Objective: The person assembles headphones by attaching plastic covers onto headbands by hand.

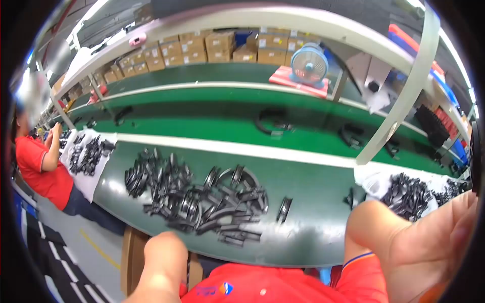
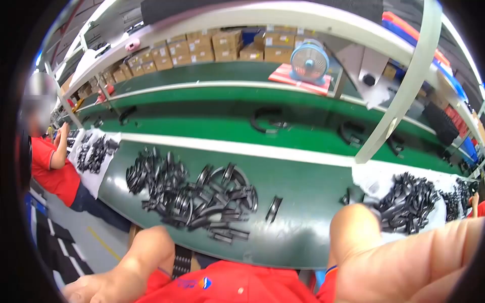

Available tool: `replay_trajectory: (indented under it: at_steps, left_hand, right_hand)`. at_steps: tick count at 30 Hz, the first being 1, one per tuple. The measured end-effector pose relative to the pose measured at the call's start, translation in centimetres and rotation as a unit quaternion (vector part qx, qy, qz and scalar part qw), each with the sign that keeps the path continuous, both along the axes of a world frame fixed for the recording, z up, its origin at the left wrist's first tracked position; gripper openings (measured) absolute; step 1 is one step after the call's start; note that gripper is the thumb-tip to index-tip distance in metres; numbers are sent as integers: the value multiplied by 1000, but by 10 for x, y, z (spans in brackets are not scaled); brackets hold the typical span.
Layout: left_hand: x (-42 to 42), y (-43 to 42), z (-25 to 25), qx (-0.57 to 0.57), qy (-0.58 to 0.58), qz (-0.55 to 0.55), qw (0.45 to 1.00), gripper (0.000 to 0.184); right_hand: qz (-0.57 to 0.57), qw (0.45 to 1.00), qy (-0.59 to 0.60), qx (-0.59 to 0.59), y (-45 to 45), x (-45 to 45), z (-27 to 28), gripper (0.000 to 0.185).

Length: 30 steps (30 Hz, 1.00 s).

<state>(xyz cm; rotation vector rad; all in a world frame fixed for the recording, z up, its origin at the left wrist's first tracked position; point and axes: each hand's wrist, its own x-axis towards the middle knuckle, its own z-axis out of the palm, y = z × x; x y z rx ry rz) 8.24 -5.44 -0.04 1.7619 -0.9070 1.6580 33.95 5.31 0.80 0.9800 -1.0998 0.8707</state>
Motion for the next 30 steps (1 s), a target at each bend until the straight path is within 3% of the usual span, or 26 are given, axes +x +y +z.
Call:
replay_trajectory:
  at_steps: [1,2,3,5,6,7,8,11,13,14,16,17,19,20,21,22,23,24,25,26,27,29,30]
  left_hand:
    - [10,18,-4,233,-203,175,935,40]
    - [-16,5,-12,137,-32,83,986,40]
    - [-42,-12,-17,39,138,-13,990,42]
    - [-19,-19,-27,-67,-120,-24,990,9]
    - [-27,-27,-37,-128,-144,29,981,11]
    - [-26,-26,-46,-188,-141,116,965,7]
    - [-27,-31,-49,-263,-46,199,943,8]
    - [-24,-24,-49,-291,67,129,946,16]
    - [-5,-11,-28,-59,-106,224,967,26]
    - [3,0,-15,73,-184,258,946,32]
    - [-6,-12,-23,57,-68,-30,996,38]
    - [-32,-27,-32,39,64,-44,996,38]
    - [-59,-28,-41,-5,155,11,988,36]
    - [-69,-30,-61,-15,153,10,988,36]
    - [-79,-31,-91,-137,120,47,982,37]
    - [-77,-25,-106,-209,57,237,947,38]
    - [-74,-20,-120,-299,31,440,846,39]
    - [-72,-14,-135,-391,34,563,727,41]
    - [-82,-9,-157,-430,127,609,654,52]
    - [-84,-1,-171,-393,209,702,556,59]
    - [-95,0,-192,-357,287,739,494,69]
    - [-105,-7,-232,-441,238,761,412,73]
    - [-114,-14,-253,-427,255,816,294,74]
  right_hand:
    - [-5,1000,-7,-9,-2,-4,1,38]
    - [-5,1000,-19,-20,-2,-11,1,39]
    - [2,999,-26,-27,-3,-19,0,41]
    - [16,998,-44,-29,-6,-39,-9,43]
    - [22,998,-54,-29,-8,-47,-18,45]
    - [29,997,-64,-27,-9,-58,-27,46]
    - [34,996,-76,-24,-13,-62,-33,47]
    - [28,993,-107,-27,-24,-66,-51,51]
    - [13,992,-122,-24,-28,-63,-55,54]
    - [6,992,-128,-17,-28,-60,-58,55]
    - [-25,991,-133,-4,-28,-48,-63,58]
    - [-41,990,-137,-3,-26,-42,-64,59]
    - [-98,983,-154,3,-20,-27,-69,62]
    - [-137,976,-169,-2,-14,-23,-74,63]
    - [-188,963,-194,-12,-4,-18,-81,64]
    - [-254,939,-232,-23,6,-16,-92,66]
    - [-324,900,-288,-32,17,-16,-106,67]
    - [-393,846,-359,-23,29,-20,-121,68]
    - [-447,779,-440,12,42,-27,-139,70]
    - [-481,711,-510,54,54,-36,-159,71]
    - [-503,642,-567,111,63,-46,-181,82]
    - [-477,538,-693,57,54,-58,-210,101]
    - [-440,502,-743,35,50,-59,-226,115]
